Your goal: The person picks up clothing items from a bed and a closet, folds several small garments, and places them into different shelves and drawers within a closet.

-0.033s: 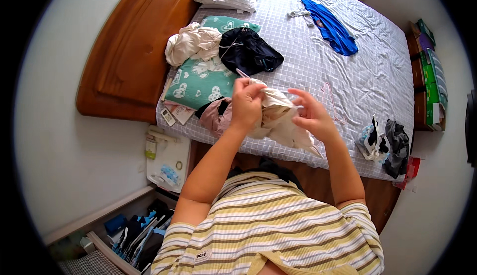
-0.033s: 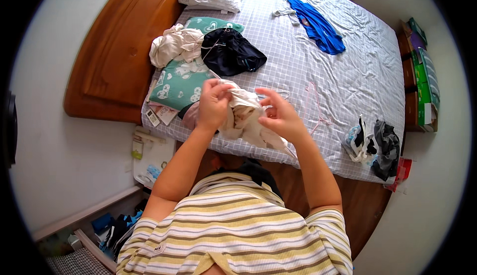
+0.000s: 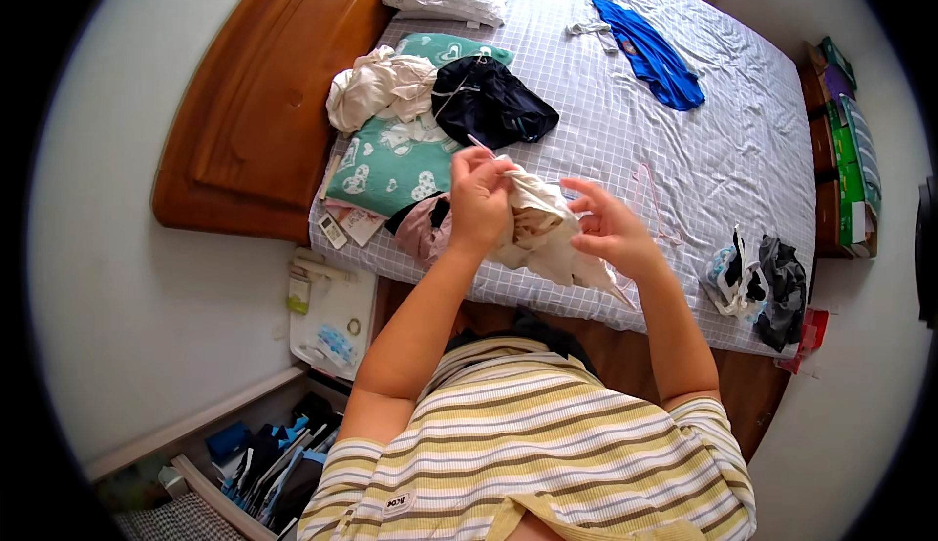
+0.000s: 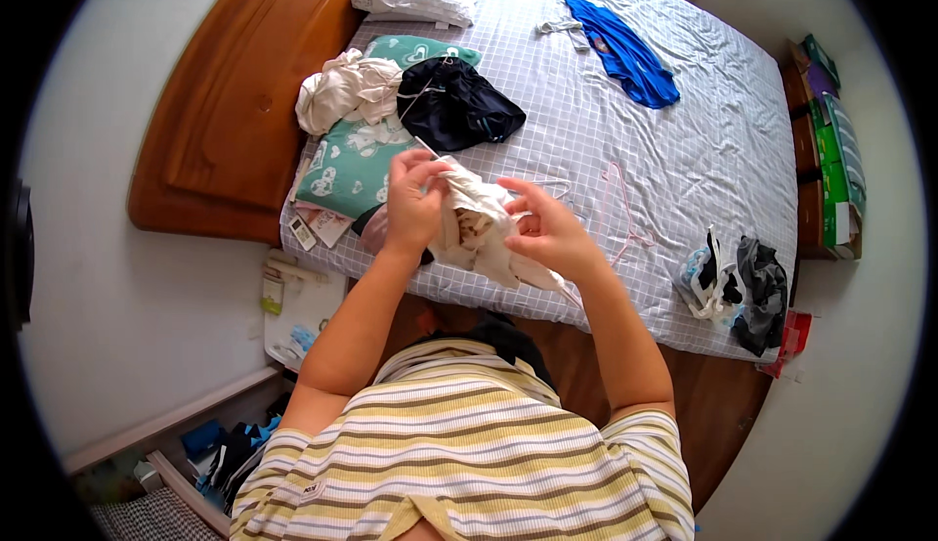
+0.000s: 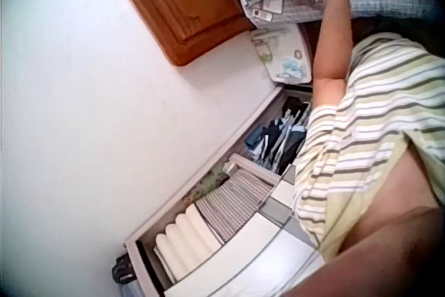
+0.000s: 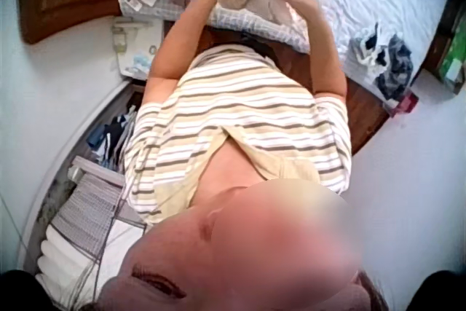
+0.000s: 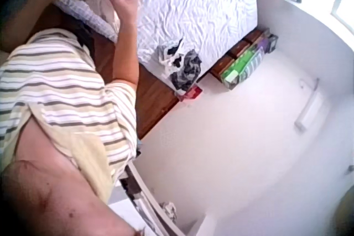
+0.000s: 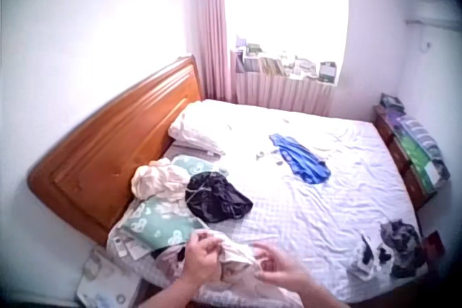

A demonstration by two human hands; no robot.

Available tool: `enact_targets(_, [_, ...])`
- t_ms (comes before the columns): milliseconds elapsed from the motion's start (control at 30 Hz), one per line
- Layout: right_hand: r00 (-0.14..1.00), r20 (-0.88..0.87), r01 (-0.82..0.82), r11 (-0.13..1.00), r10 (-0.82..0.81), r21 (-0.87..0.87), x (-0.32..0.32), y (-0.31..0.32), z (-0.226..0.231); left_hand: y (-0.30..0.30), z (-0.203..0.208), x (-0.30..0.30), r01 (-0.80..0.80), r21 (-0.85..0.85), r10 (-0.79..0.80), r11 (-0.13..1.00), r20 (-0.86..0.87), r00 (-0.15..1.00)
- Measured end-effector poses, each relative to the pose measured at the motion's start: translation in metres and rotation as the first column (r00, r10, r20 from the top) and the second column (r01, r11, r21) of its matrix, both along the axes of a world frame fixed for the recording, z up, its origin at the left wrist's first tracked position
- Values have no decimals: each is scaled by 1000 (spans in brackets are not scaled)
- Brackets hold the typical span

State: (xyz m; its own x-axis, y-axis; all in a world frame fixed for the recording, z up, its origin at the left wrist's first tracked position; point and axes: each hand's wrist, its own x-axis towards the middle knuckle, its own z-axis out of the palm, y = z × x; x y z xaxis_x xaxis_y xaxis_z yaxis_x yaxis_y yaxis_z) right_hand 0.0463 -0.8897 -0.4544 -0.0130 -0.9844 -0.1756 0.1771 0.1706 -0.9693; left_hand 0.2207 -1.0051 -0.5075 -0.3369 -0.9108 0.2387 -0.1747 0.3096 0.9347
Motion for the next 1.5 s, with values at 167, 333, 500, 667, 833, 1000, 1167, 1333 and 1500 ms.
enact_targets(167, [998, -27, -51, 994, 54, 96, 8, -2, -11, -27, 22, 22, 155, 355, -72, 922, -236, 969])
enact_targets(333, [953, -302, 31, 999, -38, -28, 16, 2, -1, -19, 58, 26, 535, 675, -474, 508, -300, 828])
enact_targets(500, [845, -535, -53, 995, 2, -80, 23, 10, 11, -9, 75, 21, 702, 683, -784, 202, -316, 534])
enact_targets(667, [876, -474, -153, 984, 94, -87, 5, 7, 17, -14, 88, 10, 706, 500, -861, 502, 209, 464])
enact_targets(833, [664, -733, -342, 931, 144, -127, -21, 20, 12, -25, 84, 37, 647, 625, -594, 437, -340, 729])
enact_targets(1000, [546, -831, -287, 909, -104, -303, -32, 43, 18, -32, 78, 53, 661, 596, -500, 455, -443, 744])
enact_targets(1167, [388, -914, -300, 921, -118, -246, -25, 46, 50, -44, 74, 58, 691, 442, -488, 572, -495, 719])
enact_targets(1333, [16, -998, -197, 978, 66, 61, -55, 51, 40, -57, 120, 76, 514, 471, -138, 717, -627, 767])
enact_targets(1500, [125, -992, -33, 999, -32, -36, -88, 61, 9, -62, 95, 90, 646, 534, -628, 546, -249, 737])
